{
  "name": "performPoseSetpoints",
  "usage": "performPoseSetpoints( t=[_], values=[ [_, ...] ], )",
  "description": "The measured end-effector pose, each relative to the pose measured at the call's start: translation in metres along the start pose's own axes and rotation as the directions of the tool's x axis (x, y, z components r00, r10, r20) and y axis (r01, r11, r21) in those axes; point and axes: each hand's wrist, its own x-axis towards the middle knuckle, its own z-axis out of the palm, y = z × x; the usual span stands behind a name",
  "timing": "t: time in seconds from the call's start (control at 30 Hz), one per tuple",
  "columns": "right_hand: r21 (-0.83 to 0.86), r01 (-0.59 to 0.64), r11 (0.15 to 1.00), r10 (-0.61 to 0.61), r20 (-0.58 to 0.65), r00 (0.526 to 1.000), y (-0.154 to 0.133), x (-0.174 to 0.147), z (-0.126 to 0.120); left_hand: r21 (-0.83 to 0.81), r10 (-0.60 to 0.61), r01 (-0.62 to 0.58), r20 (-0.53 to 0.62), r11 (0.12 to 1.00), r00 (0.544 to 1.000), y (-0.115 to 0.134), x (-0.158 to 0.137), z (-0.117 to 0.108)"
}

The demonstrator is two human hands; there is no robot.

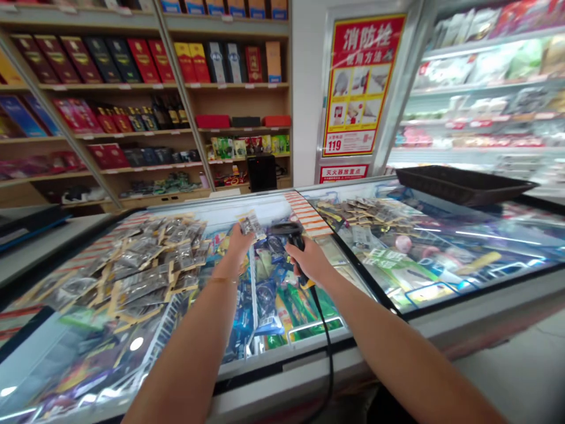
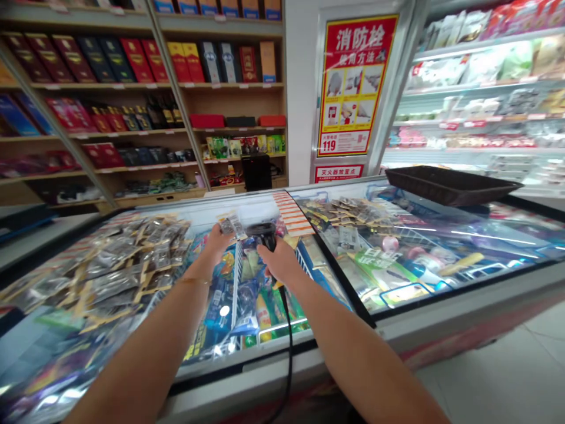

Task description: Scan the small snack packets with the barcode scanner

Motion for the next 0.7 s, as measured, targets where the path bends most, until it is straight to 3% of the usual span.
performPoseSetpoints(
  t=[0.13,0.27,0.37,0.53,0.7],
  values=[
    [0.171,-0.006,0.985,0.017,-0.060,0.998,-0.010,0.007,-0.023,0.012,-0.066,0.066,-0.025,0.998,0.998,0.014,-0.004,0.008],
    [0.217,0.027,0.976,0.004,-0.139,0.990,-0.008,0.009,-0.076,-0.158,-0.217,0.222,0.050,0.962,0.975,0.046,-0.012,0.049],
    [0.218,0.005,0.976,0.047,-0.235,0.971,0.002,0.006,-0.130,-0.203,-0.230,0.249,0.114,0.947,0.967,0.077,-0.022,0.101],
    [0.248,0.000,0.969,0.101,-0.396,0.913,0.014,-0.004,-0.215,-0.267,-0.123,0.231,0.368,0.936,0.922,0.124,-0.035,0.201],
    [0.245,0.009,0.970,0.118,-0.498,0.859,0.021,-0.007,-0.263,-0.299,-0.004,0.151,0.442,0.942,0.897,0.147,-0.034,0.290]
  ],
)
